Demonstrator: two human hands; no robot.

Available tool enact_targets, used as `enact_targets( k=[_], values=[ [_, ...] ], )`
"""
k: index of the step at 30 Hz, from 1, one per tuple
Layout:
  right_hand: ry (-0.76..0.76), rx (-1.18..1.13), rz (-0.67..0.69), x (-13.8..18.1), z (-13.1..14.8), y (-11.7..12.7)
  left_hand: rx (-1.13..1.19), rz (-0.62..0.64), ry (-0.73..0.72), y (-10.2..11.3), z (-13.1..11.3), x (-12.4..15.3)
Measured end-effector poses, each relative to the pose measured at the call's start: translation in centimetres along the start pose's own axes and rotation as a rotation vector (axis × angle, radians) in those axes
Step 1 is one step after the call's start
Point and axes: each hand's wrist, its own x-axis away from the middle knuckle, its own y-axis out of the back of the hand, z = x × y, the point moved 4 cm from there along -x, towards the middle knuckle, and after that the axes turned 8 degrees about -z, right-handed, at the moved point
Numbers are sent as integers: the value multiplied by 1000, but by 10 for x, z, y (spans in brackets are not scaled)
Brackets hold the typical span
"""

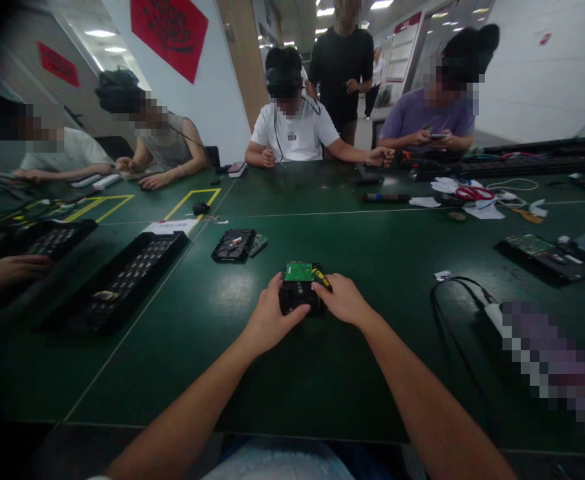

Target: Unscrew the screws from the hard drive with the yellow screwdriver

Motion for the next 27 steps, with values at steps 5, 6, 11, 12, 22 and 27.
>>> enact_targets(
  k=[5,6,11,12,22,27],
  values=[
    [14,-209,106,4,5,-17,-287,-73,-46,-2,-1,14],
    [2,-234,113,4,4,-19,-339,-86,-33,-5,0,15],
    [-34,-190,86,2,2,-23,-477,-124,-13,-16,0,14],
    [-8,-132,51,1,2,-22,-484,-123,-16,-16,0,14],
    [51,328,-187,-3,-10,-1,-376,-171,8,34,31,25],
    [-43,334,-144,-4,-5,0,-402,-230,20,72,61,40]
  ],
)
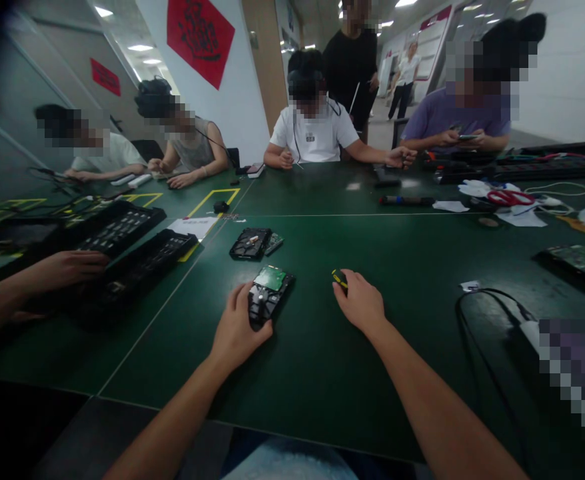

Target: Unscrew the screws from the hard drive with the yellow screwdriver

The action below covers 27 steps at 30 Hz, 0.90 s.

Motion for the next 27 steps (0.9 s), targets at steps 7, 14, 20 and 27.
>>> enact_targets(
  k=[7,14,20,27],
  values=[
    [9,5,-5,-3,-1,-3,-161,-149,109,38,92,0],
    [12,9,-5,-3,0,-3,-255,-166,209,71,177,-14],
    [15,-6,12,-3,1,-2,-313,-142,232,76,195,-15],
    [-1,37,4,-3,5,-3,-438,-295,65,73,135,-15]
  ],
)
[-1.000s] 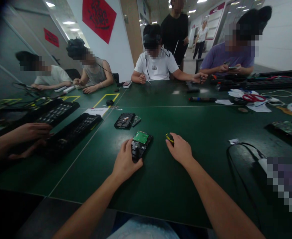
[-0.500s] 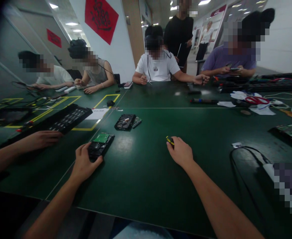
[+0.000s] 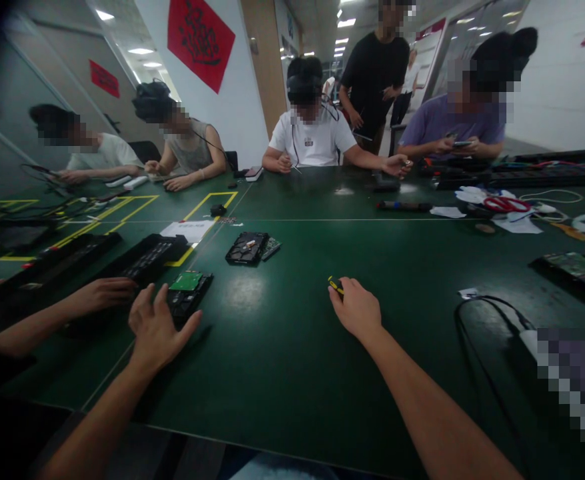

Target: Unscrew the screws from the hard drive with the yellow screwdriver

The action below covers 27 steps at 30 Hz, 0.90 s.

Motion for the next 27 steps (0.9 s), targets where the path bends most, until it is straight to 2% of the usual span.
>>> enact_targets(
  k=[2,5,7,9,12,16,20,27],
  values=[
    [0,4,4,0,2,-1,44,-19,-88,-2,-37,2],
    [9,-7,11,0,3,-2,158,77,-198,-26,-93,4],
    [16,-4,-2,-1,3,-2,200,136,-204,-50,-121,-4],
    [23,-1,-13,-1,1,-3,198,128,-137,-74,-138,-22],
    [20,-19,1,-1,-1,-3,143,81,2,-101,-147,-61],
    [14,-45,20,-2,-2,-3,107,92,178,-123,-142,-101],
    [29,-59,9,-2,-2,-2,107,117,215,-136,-138,-112],
    [27,-60,20,-4,-1,-3,77,138,155,-144,-140,-114]
  ],
)
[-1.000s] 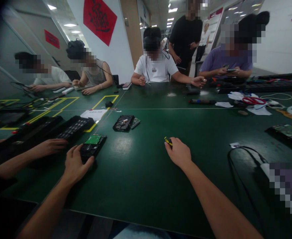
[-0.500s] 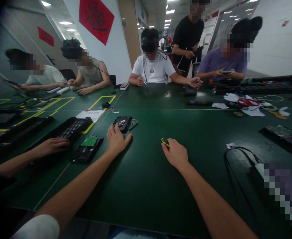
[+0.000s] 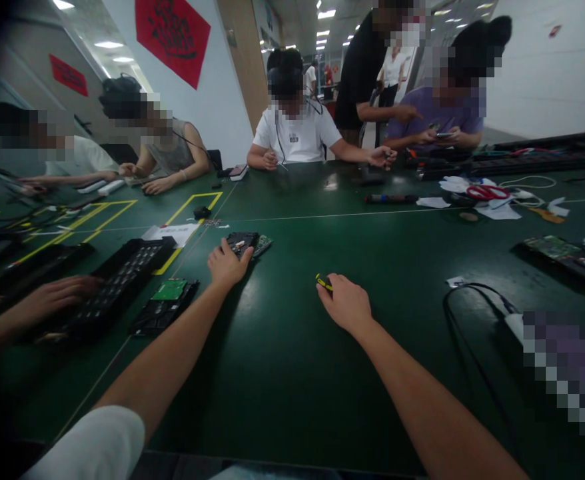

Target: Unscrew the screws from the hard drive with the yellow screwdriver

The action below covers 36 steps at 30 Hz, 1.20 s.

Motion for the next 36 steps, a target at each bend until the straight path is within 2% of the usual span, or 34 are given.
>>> enact_targets(
  k=[8,13,20,24,27,30,33,36],
  values=[
    [29,28,-31,-2,1,-1,2,-5,-125,-10,-19,10],
    [89,15,-72,0,3,1,11,-6,-238,-16,-46,27],
    [155,-2,-273,-1,-4,7,99,30,-373,-15,-90,64],
    [107,32,-360,-2,-14,16,153,95,-452,-14,-111,83],
    [21,97,-340,-5,-23,23,188,131,-499,-11,-122,94],
    [-58,181,-245,-8,-29,26,187,149,-501,-7,-129,105],
    [-60,234,-206,-9,-29,28,190,173,-497,-1,-137,115],
    [-42,278,-229,-11,-29,28,203,190,-512,5,-151,127]
  ],
)
